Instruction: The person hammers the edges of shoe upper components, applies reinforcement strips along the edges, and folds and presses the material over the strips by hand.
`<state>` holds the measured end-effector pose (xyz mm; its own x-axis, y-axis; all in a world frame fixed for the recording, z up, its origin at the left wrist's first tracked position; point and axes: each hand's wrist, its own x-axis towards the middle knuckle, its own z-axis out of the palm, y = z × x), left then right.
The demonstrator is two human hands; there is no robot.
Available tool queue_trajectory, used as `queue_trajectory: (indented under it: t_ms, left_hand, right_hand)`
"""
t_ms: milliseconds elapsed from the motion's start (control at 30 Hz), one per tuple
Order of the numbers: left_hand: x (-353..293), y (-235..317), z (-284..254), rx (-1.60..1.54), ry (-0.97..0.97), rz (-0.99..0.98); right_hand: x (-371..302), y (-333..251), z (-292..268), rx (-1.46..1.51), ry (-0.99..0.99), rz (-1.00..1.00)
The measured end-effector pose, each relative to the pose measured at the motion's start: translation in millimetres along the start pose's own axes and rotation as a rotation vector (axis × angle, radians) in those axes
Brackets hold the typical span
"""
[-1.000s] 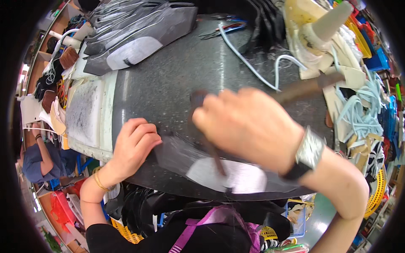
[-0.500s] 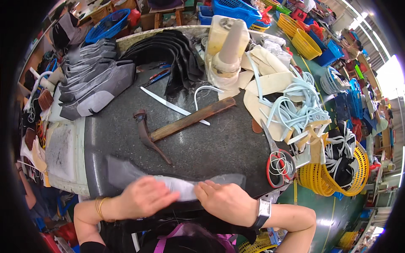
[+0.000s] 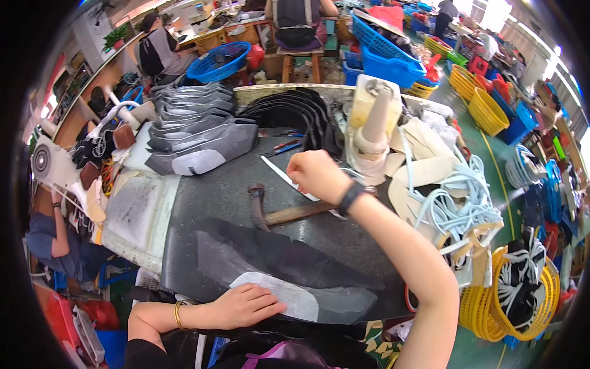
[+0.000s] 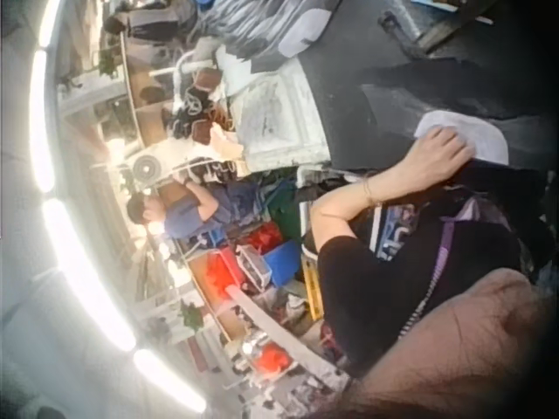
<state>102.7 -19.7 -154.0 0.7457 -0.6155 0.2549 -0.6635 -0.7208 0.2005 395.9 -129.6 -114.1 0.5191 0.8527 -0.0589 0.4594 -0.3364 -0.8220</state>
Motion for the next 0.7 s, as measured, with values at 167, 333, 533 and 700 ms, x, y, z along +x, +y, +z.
queue_trajectory:
  t_ms: [167, 333, 533, 700]
  left_hand:
    - [-13, 8, -25, -0.107, 0.123, 0.144]
    - [-30, -3, -31, -0.194, 0.220, 0.183]
    - [-46, -35, -43, 0.140, 0.124, 0.087]
    - [-56, -54, -38, 0.418, 0.009, -0.073]
  right_hand:
    - [45, 25, 75, -0.627, 0.368, -0.067]
    - [28, 28, 29, -0.005, 0.301, -0.262]
    - [-55, -42, -56, 0.621, 0.337, -0.637]
    - [-116, -150, -18, 0.511, -0.004, 0.049]
